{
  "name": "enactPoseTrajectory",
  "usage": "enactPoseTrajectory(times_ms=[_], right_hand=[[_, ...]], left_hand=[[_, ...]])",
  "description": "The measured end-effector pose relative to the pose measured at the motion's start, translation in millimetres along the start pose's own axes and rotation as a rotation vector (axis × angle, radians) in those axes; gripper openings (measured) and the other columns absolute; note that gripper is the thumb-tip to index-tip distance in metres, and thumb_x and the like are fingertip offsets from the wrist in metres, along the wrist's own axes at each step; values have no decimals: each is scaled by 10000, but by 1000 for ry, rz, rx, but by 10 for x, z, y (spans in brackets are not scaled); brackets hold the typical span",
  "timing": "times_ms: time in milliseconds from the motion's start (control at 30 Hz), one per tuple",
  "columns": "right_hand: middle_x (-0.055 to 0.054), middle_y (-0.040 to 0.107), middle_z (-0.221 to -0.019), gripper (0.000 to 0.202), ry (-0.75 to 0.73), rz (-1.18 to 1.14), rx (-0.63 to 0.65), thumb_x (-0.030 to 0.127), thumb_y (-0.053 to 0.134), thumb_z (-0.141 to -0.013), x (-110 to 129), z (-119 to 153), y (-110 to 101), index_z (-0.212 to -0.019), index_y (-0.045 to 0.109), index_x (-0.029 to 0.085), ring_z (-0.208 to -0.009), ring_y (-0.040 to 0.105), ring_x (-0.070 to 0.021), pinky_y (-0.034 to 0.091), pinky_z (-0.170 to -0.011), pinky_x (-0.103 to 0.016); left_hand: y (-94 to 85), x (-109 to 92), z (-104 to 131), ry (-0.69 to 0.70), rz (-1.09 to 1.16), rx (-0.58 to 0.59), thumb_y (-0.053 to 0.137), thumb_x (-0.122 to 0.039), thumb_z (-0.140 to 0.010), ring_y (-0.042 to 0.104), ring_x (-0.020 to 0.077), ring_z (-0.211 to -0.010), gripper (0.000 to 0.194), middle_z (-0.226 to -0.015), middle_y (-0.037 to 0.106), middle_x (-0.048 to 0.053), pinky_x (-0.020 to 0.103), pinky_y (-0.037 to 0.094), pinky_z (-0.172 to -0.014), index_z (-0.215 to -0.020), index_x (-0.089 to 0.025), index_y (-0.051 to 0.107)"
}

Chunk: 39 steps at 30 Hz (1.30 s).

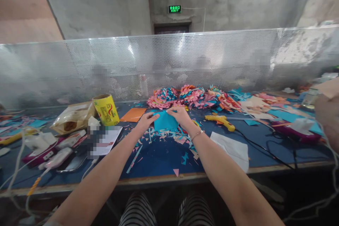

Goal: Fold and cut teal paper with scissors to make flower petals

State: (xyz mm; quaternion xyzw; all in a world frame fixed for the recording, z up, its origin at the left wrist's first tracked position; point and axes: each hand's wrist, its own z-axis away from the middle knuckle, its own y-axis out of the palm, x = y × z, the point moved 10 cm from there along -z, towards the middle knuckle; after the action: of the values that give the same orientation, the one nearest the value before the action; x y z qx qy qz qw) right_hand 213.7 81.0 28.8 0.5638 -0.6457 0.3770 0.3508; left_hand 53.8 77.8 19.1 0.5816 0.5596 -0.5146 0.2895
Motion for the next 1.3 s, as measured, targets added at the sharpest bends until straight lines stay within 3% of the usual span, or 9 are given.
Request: enactPoseTrajectory(times_ms=[167,367,467,600,933,1300], right_hand=[[-26,673,-749,290,1,31,22,460,676,-600,-57,-10,39,-697,695,187,-731,583,-188,440,-642,-288],[-23,679,-788,328,78,-62,24,457,700,-582,-86,28,78,-786,690,200,-736,597,-180,466,-633,-280],[-30,684,-790,400,180,-241,103,442,736,-543,-123,75,189,-858,668,205,-708,612,-174,490,-634,-289],[-33,684,-735,415,290,-337,180,401,784,-477,-218,111,280,-802,654,179,-633,619,-164,507,-616,-300],[-8,639,-582,317,156,-163,179,423,753,-537,-225,48,226,-714,647,183,-597,598,-168,472,-514,-263],[-30,640,-572,374,193,-184,167,428,775,-497,-225,62,221,-738,657,168,-582,604,-182,484,-507,-283]], left_hand=[[-85,-18,-16,20,-22,-90,655,-478,-620,355,63,-417,395,-447,334,-56,187,269,-400,-519,-161,443],[-80,4,-42,9,77,-49,688,-483,-582,387,66,-433,386,-472,414,-47,191,299,-414,-572,-150,493],[-124,20,-55,5,183,-70,699,-484,-568,409,70,-439,383,-487,451,-42,205,349,-437,-605,-143,529],[-187,122,-80,-49,310,-112,728,-462,-539,467,89,-463,376,-507,499,-31,230,400,-470,-639,-140,561],[-264,227,-94,-98,303,-167,733,-469,-531,535,126,-518,389,-505,541,-10,238,420,-491,-688,-134,614],[-194,232,-66,-165,411,-121,788,-451,-435,524,112,-493,463,-526,558,-8,264,460,-509,-689,-119,589]])
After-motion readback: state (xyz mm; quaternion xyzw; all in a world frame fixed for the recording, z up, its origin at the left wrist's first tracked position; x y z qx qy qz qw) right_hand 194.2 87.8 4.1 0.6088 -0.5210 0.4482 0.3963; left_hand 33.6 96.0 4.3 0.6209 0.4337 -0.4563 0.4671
